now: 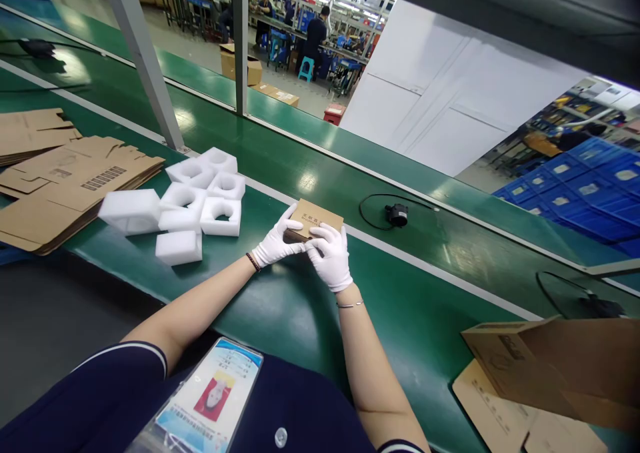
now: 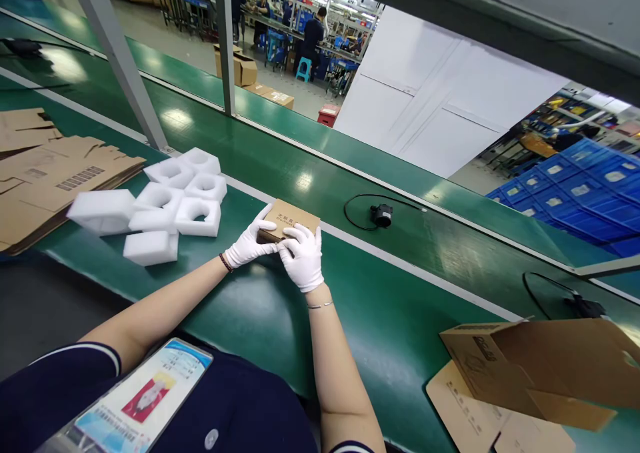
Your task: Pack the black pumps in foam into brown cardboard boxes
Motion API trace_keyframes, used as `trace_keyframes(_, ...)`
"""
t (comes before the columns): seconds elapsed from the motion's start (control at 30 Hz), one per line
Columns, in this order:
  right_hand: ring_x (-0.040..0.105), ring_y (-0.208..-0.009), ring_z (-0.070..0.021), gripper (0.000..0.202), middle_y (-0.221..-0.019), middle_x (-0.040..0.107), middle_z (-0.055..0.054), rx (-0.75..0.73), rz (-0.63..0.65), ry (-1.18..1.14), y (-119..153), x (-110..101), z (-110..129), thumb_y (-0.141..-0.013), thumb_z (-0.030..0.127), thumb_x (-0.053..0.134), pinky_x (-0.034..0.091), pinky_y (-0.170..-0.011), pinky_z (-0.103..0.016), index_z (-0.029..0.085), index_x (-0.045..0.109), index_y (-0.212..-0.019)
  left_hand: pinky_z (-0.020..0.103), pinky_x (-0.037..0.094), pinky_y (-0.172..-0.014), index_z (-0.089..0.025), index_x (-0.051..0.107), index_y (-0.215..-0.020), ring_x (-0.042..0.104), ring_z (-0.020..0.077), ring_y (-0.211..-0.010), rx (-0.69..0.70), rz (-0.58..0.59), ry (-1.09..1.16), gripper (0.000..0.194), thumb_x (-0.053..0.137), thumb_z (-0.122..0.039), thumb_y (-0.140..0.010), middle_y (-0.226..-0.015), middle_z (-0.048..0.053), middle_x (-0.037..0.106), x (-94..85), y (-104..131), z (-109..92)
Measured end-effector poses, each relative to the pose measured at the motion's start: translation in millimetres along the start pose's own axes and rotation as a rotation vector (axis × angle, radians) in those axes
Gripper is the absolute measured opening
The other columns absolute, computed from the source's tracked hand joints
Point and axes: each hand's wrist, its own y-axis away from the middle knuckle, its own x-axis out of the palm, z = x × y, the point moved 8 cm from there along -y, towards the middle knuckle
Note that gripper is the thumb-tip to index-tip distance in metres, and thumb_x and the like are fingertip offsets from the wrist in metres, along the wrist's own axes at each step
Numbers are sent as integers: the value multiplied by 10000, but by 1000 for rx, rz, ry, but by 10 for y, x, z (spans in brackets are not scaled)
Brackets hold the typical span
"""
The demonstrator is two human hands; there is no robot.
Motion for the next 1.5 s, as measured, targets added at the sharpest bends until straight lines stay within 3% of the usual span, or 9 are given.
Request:
trace_keyframes(0.27,625,-1102,-239,186,-1113,702,-47,-186,-129,139,177,21,-15,-1005,379,547,243,-1182,-572,284,694,-1069,478,377,-1164,-144,569,-1049,404,336,-1417,-87,-90,23,514,801,-488,-747,-1612,213,210,13,30,56)
trace_keyframes(0.63,655,-1052,-243,254,-1072,692,-79,106,-305,4,150,98,-233,-986,360,572,326,-1177,-556,242,614,-1207,458,502,-1028,-158,615,-1027,552,315,-1284,-52,-265,-268,356,732,-425,-821,-1545,202,377,-41,34,63)
trace_keyframes(0.73,515,-1296,-297,597,-1377,521,-203,290,-403,-90,132,181,-429,-985,471,527,394,-1145,-532,140,387,-1461,581,279,-1184,-182,644,-1071,459,341,-1365,97,-152,-647,226,649,-307,-882,-1505,158,454,160,-52,-39)
trace_keyframes(0.87,284,-1467,-297,701,-1585,243,-208,445,-267,-179,128,155,-503,-1021,505,387,324,-1193,-525,99,178,-1553,672,-25,-1186,-275,585,-1310,396,346,-1401,85,135,-1000,373,559,-234,-940,-1472,98,507,486,-323,131)
trace_keyframes(1.03,365,-1429,-264,622,-1547,354,-141,325,-267,54,469,-785,-245,-1011,407,460,392,-1167,-468,205,223,-1550,721,-27,-1141,-136,438,-1441,118,395,-1491,34,157,-1136,460,397,-163,-984,-1581,161,298,234,-1181,313)
trace_keyframes(1.2,540,-1245,-298,429,-1292,588,-168,637,-557,547,1705,-2312,-567,-969,394,500,408,-1116,-507,163,548,-1327,732,100,-1128,-104,442,-1395,159,484,-1432,-83,138,-1464,515,557,-245,-914,-1574,166,252,-117,-1887,613)
trace_keyframes(1.27,497,-1259,-364,615,-1303,559,-230,1032,-575,665,2408,-2769,-874,-886,516,576,360,-1111,-581,94,543,-1332,729,109,-1136,-101,384,-1423,149,517,-1423,-40,139,-1449,689,665,-336,-840,-1618,166,123,-27,-1819,588)
trace_keyframes(1.37,259,-1374,-513,1175,-1525,275,-298,1669,-363,688,3306,-2985,-1207,-617,729,744,231,-1041,-766,127,312,-1529,710,129,-1149,-116,259,-1498,148,506,-1434,97,165,-1353,803,650,-367,-842,-1642,172,1,399,-1419,410)
trace_keyframes(1.5,263,-1345,-544,1272,-1572,137,-258,1950,-69,676,3700,-2913,-1299,-585,866,653,230,-975,-791,268,146,-1587,690,175,-1139,-122,314,-1505,193,478,-1441,137,350,-1289,728,566,-416,-888,-1626,233,90,1093,-827,291)
